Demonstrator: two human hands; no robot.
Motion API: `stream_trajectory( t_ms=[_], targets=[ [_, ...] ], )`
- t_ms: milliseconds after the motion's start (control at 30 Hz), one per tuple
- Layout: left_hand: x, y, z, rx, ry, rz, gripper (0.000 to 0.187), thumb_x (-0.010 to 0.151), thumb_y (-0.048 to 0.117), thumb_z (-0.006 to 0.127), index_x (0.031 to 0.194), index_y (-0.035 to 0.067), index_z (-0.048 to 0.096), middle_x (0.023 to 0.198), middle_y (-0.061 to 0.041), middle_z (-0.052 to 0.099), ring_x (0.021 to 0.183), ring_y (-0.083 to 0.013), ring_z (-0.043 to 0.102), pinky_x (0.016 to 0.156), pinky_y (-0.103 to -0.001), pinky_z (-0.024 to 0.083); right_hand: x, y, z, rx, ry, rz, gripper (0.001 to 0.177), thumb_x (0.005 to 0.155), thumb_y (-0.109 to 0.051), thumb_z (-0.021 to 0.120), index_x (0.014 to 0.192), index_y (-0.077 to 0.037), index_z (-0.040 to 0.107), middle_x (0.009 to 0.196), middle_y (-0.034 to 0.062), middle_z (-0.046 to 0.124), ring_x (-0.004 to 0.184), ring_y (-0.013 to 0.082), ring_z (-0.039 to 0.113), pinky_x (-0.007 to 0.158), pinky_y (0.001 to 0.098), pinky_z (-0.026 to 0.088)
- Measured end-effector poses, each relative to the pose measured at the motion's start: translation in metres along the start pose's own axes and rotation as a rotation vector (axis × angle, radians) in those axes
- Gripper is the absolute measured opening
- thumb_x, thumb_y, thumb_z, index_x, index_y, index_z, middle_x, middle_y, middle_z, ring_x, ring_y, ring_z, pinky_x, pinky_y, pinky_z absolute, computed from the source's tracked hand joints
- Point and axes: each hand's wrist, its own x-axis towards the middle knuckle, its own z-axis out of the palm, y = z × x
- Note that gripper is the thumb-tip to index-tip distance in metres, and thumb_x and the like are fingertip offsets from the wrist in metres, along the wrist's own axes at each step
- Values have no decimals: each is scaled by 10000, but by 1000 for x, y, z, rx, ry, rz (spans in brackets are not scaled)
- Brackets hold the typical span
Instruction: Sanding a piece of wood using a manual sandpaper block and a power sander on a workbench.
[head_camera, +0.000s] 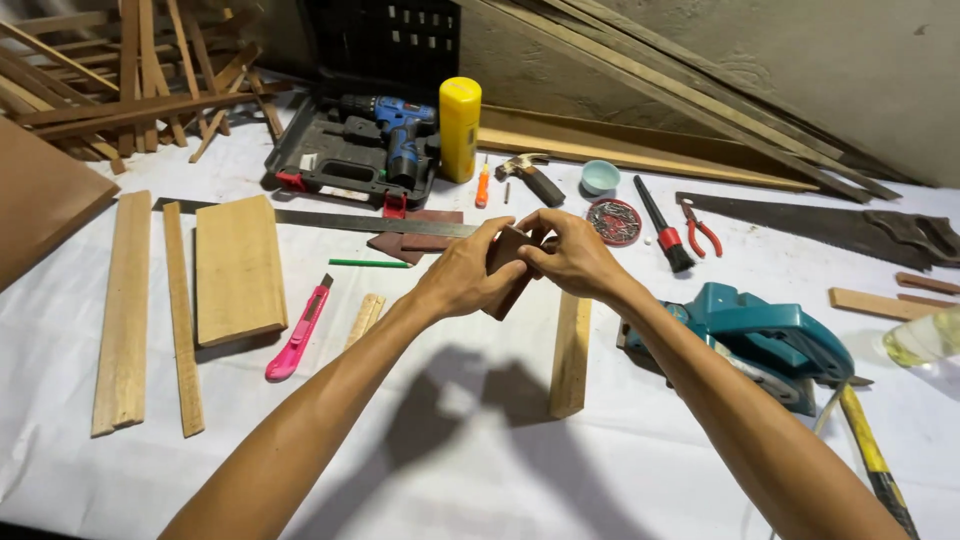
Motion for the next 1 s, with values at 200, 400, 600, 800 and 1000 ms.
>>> stream_trajectory(
  t_ms=[200, 400, 600, 800, 1000],
  targets=[
    [18, -3, 86, -102, 74, 38, 414, 1006, 338, 520, 1292, 40, 556, 1055, -247, 743, 986, -385, 735, 866, -473, 559, -43, 45, -25, 73, 65, 109, 320, 939, -239, 685, 1143, 7, 670, 954, 128, 726, 814, 190, 729, 676, 330, 639],
    [-7, 15, 110, -107, -54, -190, 544, 864, 469, 653, 1155, 13, 595, 937, -233, 739, 851, -348, 769, 741, -431, 606, -69, 116, -9, -28, 185, 20, 415, 971, -266, 621, 1317, -37, 627, 1157, 163, 667, 928, 216, 702, 805, 362, 592],
    [-18, 33, 115, -50, -132, -276, 571, 829, 517, 682, 1068, 3, 616, 891, -210, 755, 797, -321, 776, 703, -422, 604, -56, 161, -2, -39, 173, -56, 562, 1030, -183, 495, 1562, -59, 368, 1409, 226, 543, 1069, 266, 650, 966, 415, 530],
    [-16, 6, 133, -103, -134, -317, 559, 852, 523, 678, 1045, 1, 629, 924, -209, 748, 810, -311, 772, 710, -438, 600, -48, 145, -11, 51, 46, 225, 724, 954, -244, 440, 1649, -176, 248, 1540, 161, 531, 943, 369, 671, 923, 423, 568],
    [13, 8, 133, -27, -121, -360, 573, 870, 540, 665, 1083, 14, 588, 917, -213, 741, 795, -333, 758, 691, -469, 584, -49, 184, -2, 140, 69, -94, 875, 904, -485, 575, 1648, -149, 260, 1687, 165, 343, 1186, 292, 684, 1053, 448, 499]
  ],
)
